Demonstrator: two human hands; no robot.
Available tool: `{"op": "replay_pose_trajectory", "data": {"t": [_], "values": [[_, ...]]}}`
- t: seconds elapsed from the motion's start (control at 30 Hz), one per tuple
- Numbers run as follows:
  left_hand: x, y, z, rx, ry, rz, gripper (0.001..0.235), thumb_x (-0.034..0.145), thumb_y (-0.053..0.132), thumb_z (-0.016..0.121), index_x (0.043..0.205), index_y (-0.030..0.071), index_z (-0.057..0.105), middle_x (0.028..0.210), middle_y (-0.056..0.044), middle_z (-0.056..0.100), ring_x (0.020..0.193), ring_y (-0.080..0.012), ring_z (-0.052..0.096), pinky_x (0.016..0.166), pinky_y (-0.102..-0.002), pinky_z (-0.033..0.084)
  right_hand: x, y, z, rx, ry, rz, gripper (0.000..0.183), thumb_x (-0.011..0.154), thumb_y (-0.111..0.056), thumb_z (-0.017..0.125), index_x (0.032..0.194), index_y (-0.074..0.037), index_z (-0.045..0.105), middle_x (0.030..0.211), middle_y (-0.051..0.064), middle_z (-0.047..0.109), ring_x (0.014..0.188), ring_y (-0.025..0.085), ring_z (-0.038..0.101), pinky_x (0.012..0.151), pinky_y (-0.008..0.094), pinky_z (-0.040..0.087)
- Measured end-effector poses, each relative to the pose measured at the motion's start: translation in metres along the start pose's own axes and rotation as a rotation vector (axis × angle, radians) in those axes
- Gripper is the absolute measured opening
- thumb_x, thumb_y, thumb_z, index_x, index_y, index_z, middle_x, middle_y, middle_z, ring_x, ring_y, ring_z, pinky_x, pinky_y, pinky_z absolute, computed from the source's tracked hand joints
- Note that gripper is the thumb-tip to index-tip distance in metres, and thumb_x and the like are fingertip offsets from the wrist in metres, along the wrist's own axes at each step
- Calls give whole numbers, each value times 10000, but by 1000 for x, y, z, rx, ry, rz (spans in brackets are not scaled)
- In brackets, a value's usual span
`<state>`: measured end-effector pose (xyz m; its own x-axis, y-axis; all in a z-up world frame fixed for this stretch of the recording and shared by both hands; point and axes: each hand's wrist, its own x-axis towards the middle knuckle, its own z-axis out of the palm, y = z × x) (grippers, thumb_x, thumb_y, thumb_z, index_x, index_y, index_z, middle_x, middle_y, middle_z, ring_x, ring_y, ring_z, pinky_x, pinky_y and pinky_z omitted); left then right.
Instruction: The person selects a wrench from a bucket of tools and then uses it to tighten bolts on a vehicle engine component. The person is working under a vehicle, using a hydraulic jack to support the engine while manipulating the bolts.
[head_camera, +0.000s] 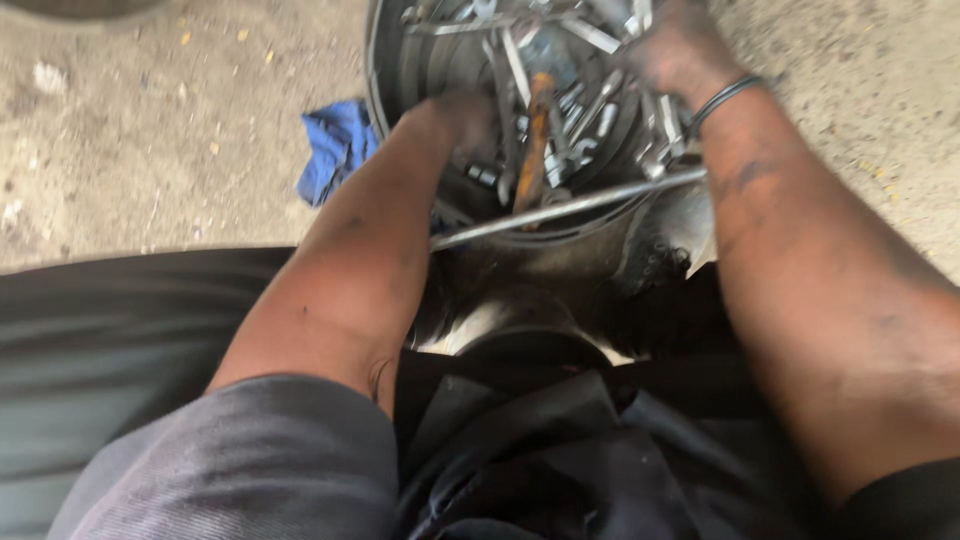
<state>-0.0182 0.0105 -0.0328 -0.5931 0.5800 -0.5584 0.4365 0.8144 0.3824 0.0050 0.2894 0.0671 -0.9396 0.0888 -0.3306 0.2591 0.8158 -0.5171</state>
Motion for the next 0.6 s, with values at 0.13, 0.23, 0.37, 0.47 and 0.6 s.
{"op": "replay_pose_trajectory", "data": {"t": [0.13, 0.23, 0.37, 0.47, 0.6], "values": [[12, -16, -1, -37, 223, -71, 356, 818, 193, 695, 1113, -7, 682, 1007, -217, 760, 968, -334, 739, 858, -426, 582, 10, 15, 8, -139, -151, 74, 365, 951, -379, 749, 1054, -28, 752, 906, 161, 744, 794, 248, 699, 783, 437, 547], [0, -15, -13, -138, 343, -112, 403, 793, 213, 740, 1124, -2, 658, 939, -201, 746, 879, -314, 740, 768, -424, 600, 9, 23, 10, -106, -158, -13, 279, 990, -336, 663, 1108, -122, 798, 916, 106, 751, 790, 225, 678, 771, 431, 515], [-25, -11, -21, -256, 279, -117, 348, 816, 238, 748, 1071, 11, 682, 894, -162, 740, 823, -278, 721, 716, -410, 580, -22, 8, -3, -65, -156, 51, 280, 993, -301, 680, 1060, -36, 741, 862, 119, 698, 731, 241, 647, 687, 449, 523], [-48, -23, -27, -350, 254, -119, 313, 834, 258, 755, 1031, 20, 700, 861, -132, 736, 781, -251, 707, 677, -399, 565, -49, -17, -18, -21, -107, 46, 239, 952, -245, 675, 1065, -41, 727, 860, 104, 703, 723, 226, 659, 666, 425, 536], [-47, -12, -37, -514, 207, -136, 280, 858, 283, 763, 978, 33, 724, 816, -93, 730, 725, -215, 688, 624, -385, 546, -80, -30, -25, 143, -7, 10, 217, 898, -170, 667, 1073, -49, 707, 857, 83, 709, 713, 207, 676, 638, 394, 554]]}}
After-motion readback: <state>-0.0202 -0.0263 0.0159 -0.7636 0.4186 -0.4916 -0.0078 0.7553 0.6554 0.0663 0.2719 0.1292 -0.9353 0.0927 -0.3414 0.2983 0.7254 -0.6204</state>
